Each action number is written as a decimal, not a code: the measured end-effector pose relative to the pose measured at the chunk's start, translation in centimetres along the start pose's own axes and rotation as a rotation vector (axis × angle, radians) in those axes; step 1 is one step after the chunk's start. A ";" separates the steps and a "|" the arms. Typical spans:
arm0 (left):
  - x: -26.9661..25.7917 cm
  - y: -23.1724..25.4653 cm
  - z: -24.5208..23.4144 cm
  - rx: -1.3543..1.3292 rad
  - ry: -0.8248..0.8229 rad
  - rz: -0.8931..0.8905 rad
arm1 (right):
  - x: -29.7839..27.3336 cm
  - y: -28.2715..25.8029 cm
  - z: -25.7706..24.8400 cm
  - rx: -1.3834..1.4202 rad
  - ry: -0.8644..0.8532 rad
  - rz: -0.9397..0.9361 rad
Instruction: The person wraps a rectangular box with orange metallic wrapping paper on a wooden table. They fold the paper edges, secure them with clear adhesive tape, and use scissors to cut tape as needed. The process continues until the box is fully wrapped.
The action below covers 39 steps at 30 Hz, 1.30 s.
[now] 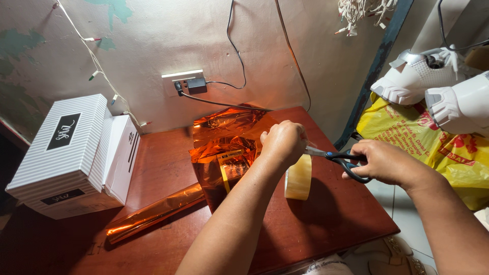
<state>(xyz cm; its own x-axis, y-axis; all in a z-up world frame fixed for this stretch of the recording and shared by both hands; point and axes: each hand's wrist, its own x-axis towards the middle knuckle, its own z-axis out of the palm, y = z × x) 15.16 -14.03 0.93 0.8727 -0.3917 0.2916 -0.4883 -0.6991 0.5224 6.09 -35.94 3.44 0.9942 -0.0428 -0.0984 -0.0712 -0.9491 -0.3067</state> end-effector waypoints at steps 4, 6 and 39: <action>-0.1 0.0 -0.2 -0.007 -0.010 -0.002 | 0.1 0.2 0.0 0.046 0.008 -0.012; -0.1 0.0 -0.1 -0.003 -0.015 -0.003 | 0.2 0.4 0.1 0.041 0.004 0.018; -6.3 -3.6 7.2 -0.619 0.319 -0.055 | 0.2 7.9 16.0 -0.066 0.196 0.326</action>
<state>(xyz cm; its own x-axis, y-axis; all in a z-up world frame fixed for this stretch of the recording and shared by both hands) 11.45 -13.37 -8.52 0.8998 -0.1042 0.4238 -0.4364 -0.2064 0.8758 4.42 -38.50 -14.17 0.9172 -0.3984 0.0039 -0.3872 -0.8937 -0.2267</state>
